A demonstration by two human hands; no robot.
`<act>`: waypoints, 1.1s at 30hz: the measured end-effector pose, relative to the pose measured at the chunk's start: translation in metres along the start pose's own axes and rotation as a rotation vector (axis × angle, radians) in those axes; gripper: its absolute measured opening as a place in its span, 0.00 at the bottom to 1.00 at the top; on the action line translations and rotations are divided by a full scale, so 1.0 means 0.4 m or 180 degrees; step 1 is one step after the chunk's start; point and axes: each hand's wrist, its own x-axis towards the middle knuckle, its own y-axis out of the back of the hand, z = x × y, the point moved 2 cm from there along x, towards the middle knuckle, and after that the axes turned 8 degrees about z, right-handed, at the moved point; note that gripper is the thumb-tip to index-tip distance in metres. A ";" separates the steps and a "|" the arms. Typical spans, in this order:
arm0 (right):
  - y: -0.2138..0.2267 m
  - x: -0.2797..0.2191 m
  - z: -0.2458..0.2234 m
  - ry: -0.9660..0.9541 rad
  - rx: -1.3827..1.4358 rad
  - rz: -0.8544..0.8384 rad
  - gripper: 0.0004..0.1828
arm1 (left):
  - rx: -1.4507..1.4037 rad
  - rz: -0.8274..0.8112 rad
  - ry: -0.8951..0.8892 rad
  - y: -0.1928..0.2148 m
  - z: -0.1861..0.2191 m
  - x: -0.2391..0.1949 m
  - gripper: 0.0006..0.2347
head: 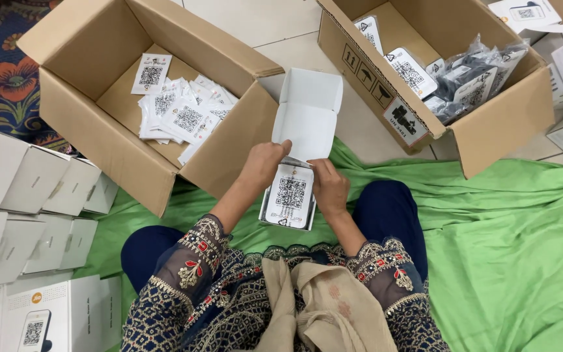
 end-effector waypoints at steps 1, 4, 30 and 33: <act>-0.003 0.001 0.001 -0.0021 0.0020 -0.0016 0.09 | 0.0071 -0.0029 0.0022 -0.010 -0.006 -0.002 0.05; -0.003 -0.004 0.011 -0.0232 0.0039 -0.0163 0.09 | -0.0564 0.0736 -0.0623 -0.027 0.001 -0.013 0.10; -0.028 -0.009 0.065 -0.0775 0.0766 -0.0361 0.07 | 0.0530 0.0043 -0.0557 -0.064 0.015 0.028 0.03; -0.037 -0.006 0.072 -0.0796 0.0961 -0.0489 0.05 | 0.0491 0.0057 -0.0546 -0.054 0.028 0.030 0.02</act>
